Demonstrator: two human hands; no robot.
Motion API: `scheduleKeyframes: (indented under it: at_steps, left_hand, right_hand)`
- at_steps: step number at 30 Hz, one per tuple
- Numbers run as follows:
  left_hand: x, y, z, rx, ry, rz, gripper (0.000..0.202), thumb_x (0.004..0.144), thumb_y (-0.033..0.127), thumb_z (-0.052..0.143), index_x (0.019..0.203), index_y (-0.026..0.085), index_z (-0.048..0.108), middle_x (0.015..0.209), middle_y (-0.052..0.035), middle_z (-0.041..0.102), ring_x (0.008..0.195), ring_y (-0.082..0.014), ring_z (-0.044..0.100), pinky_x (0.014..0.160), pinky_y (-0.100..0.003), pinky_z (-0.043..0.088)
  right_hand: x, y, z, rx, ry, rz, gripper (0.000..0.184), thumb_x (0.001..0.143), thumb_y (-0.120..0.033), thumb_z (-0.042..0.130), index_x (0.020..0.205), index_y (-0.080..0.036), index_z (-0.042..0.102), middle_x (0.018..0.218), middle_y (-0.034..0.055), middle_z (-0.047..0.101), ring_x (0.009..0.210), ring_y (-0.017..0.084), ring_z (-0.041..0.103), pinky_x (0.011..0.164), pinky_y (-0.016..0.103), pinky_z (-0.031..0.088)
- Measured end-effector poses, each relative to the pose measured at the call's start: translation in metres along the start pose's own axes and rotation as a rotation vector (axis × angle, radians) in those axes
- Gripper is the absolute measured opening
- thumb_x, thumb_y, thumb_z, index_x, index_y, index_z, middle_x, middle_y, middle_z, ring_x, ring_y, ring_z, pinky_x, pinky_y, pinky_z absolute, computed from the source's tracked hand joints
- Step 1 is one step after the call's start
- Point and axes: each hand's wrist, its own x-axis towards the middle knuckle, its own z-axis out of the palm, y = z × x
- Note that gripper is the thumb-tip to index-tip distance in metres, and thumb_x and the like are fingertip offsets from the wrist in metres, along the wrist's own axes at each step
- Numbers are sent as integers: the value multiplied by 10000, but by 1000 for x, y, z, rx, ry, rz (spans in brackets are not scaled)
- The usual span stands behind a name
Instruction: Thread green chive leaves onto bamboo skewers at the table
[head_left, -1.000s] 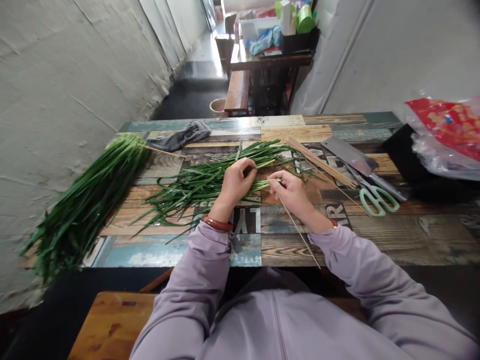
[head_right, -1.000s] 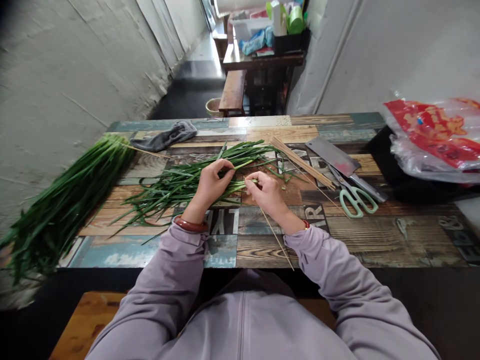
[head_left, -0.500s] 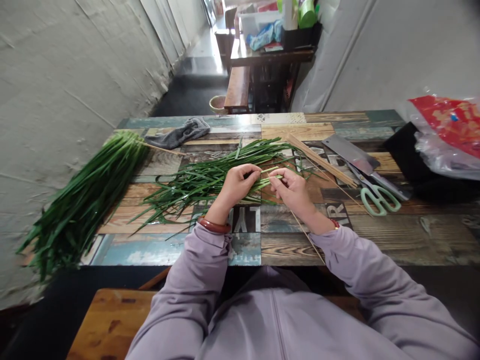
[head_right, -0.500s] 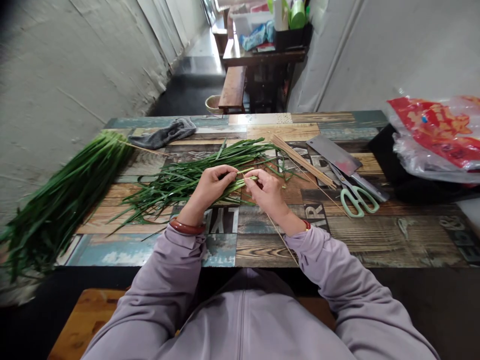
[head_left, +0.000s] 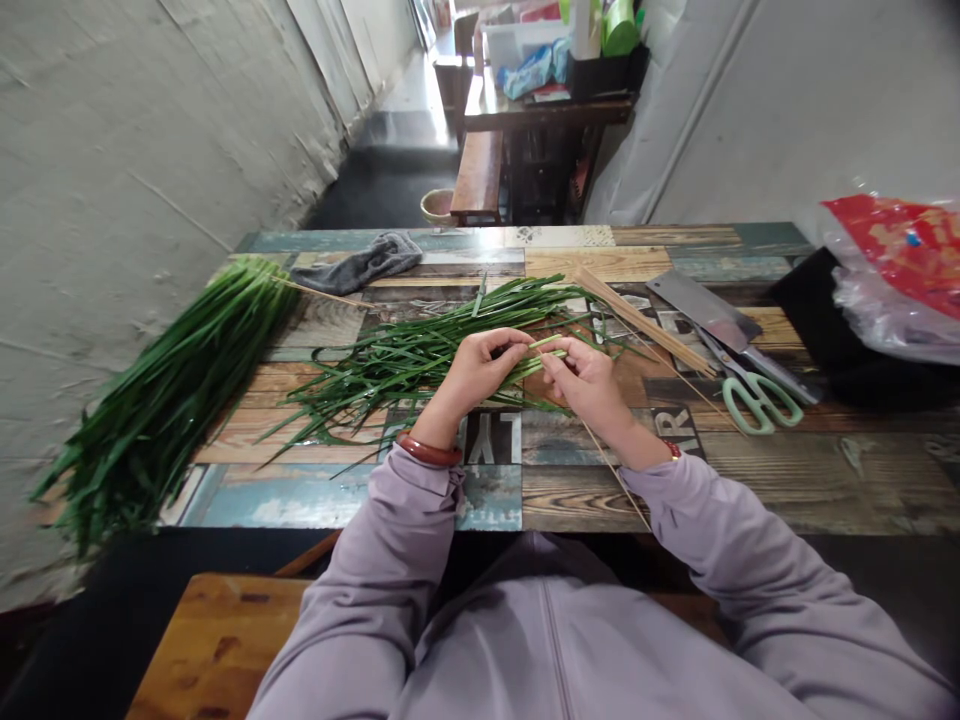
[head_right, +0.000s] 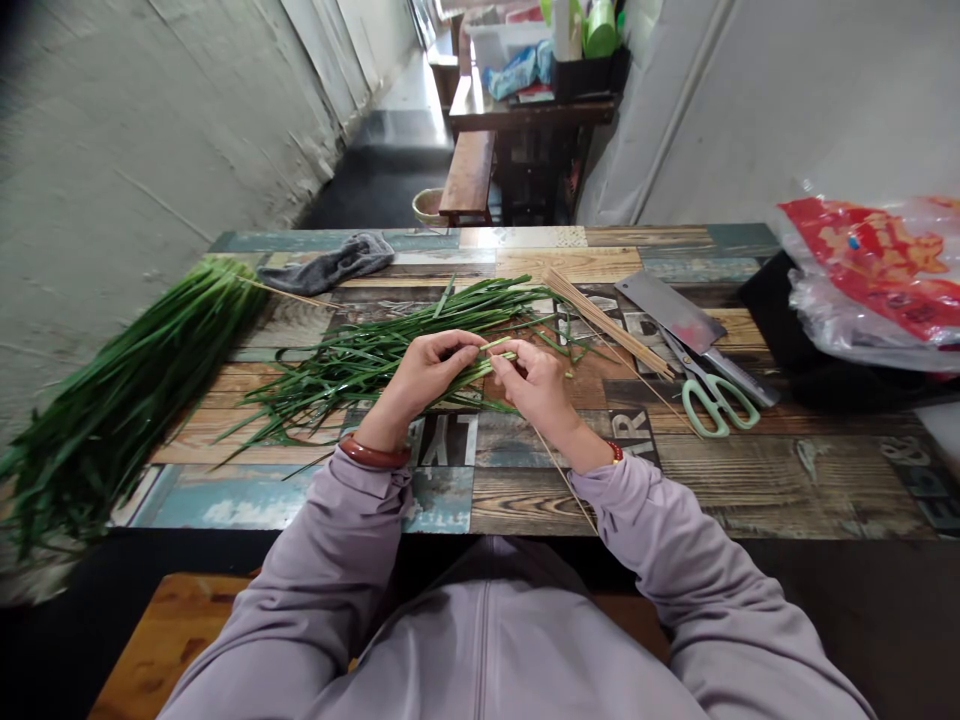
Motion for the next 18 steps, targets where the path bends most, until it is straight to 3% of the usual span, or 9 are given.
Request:
scheduleKeyframes:
  at_steps: [18]
  left_hand:
    - [-1,3,2,-20,32,19,226,851,297,590,841,122,733,819,-33,726,747,-129,617,690,-212,464]
  right_hand:
    - [-1,-3,1,-27,30,-14,347,849,-475,598,984,-164,674,590,-31,602,436,81,486,433,208,357]
